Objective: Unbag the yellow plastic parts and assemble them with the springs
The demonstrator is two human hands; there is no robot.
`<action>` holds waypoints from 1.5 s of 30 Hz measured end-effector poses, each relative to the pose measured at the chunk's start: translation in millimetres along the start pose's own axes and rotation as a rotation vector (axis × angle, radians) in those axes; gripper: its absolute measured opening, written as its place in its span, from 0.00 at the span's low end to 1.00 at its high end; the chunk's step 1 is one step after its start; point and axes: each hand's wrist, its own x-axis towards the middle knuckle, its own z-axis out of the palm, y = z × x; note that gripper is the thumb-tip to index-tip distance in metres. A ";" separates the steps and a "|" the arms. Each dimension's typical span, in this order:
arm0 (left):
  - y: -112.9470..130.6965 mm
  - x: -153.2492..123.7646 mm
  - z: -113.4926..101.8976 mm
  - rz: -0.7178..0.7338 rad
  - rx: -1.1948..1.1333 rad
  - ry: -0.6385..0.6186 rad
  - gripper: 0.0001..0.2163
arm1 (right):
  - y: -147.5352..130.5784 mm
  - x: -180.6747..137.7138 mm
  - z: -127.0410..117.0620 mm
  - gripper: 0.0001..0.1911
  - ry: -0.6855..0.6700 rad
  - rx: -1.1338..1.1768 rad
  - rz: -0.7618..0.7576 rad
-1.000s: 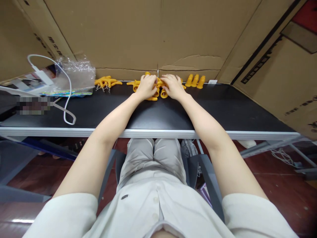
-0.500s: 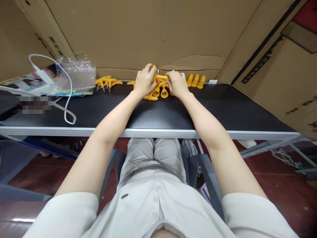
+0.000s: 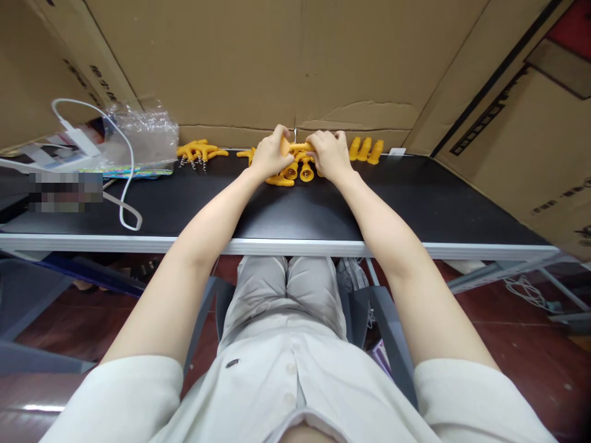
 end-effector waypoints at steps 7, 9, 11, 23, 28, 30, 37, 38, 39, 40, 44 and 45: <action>9.2 3.4 1.3 -0.190 -0.180 -0.008 0.19 | -2.5 1.3 -2.7 0.18 0.000 -0.086 -0.032; 14.4 3.1 -1.4 -0.248 -0.182 -0.015 0.18 | -3.0 1.5 -3.9 0.19 -0.019 -0.108 -0.039; 19.1 3.1 -5.0 -0.315 -0.193 -0.046 0.17 | -5.5 1.7 -5.9 0.20 -0.039 -0.131 -0.045; 23.8 -4.0 -16.6 -0.138 0.160 -0.113 0.19 | -8.8 1.3 -3.5 0.25 -0.055 -0.107 -0.026; 20.7 -5.8 -17.3 -0.050 0.271 -0.101 0.24 | 0.9 -1.7 6.8 0.21 -0.119 -0.021 -0.058; 16.4 -3.8 -15.9 -0.056 0.255 -0.092 0.23 | -0.7 -0.9 6.3 0.21 -0.146 -0.025 -0.051; 9.9 3.2 -13.0 -0.167 0.016 -0.033 0.17 | -6.8 2.9 -1.0 0.21 -0.103 -0.063 -0.040; 11.3 3.3 -14.0 -0.184 -0.001 -0.037 0.16 | -7.0 2.7 -2.0 0.20 -0.098 -0.065 -0.043; 13.1 3.1 -15.3 -0.202 -0.011 -0.044 0.15 | -7.2 2.5 -3.0 0.20 -0.095 -0.065 -0.046; 14.9 2.6 -16.6 -0.221 -0.019 -0.050 0.14 | -7.6 2.2 -3.9 0.20 -0.093 -0.064 -0.047; 21.1 0.5 -20.9 -0.277 -0.075 -0.074 0.12 | -10.6 1.6 -7.4 0.20 -0.078 -0.058 -0.051; 22.1 0.1 -21.6 -0.296 -0.102 -0.086 0.11 | -11.4 1.6 -8.4 0.20 -0.068 -0.056 -0.051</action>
